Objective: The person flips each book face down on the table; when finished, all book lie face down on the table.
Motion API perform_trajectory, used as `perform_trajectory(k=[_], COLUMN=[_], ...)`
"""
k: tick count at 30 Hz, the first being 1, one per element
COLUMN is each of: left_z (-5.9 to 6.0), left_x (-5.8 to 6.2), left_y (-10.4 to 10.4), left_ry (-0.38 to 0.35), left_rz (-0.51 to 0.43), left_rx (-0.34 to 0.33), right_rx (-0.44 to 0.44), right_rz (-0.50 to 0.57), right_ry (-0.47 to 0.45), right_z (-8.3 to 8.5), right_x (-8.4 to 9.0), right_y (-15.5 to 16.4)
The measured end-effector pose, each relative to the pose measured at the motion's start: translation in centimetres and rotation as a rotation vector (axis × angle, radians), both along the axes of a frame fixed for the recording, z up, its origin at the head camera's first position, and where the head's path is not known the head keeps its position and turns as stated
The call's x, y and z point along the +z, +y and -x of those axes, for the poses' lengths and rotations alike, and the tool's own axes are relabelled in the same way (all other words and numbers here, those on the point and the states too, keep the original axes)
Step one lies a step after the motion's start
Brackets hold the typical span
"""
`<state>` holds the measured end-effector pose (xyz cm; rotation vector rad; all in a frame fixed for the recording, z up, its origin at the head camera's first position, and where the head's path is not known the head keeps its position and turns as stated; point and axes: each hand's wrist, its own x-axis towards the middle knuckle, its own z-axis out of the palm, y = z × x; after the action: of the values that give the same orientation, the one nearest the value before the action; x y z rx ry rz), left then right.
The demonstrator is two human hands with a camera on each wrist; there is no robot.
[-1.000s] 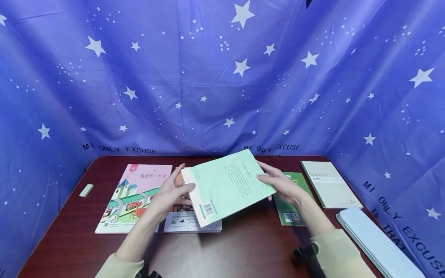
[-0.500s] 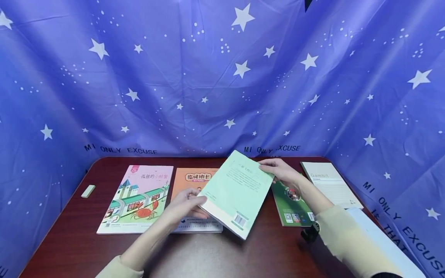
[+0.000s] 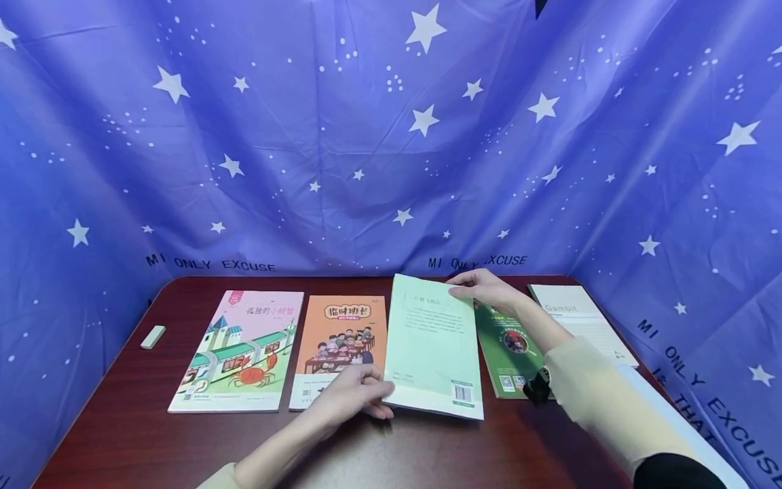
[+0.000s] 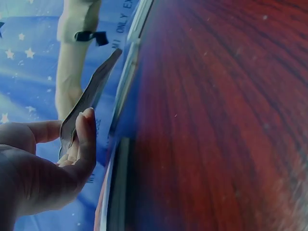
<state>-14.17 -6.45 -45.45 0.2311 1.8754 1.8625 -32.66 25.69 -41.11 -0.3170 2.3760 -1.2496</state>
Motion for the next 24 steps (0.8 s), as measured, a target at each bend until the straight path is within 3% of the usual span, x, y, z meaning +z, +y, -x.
perform_trajectory(k=[11, 24], left_z=[-0.3, -0.6], left_x=[-1.0, -1.7], left_y=[1.1, 1.9], left_ry=[-0.012, -0.074], left_rz=[-0.029, -0.055], left_rx=[-0.038, -0.007], right_rx=[0.041, 0.064], right_rz=[-0.029, -0.154], right_ry=[-0.013, 0.061], right_z=[1.3, 1.7], right_x=[-0.9, -2.1], right_y=[0.1, -0.8])
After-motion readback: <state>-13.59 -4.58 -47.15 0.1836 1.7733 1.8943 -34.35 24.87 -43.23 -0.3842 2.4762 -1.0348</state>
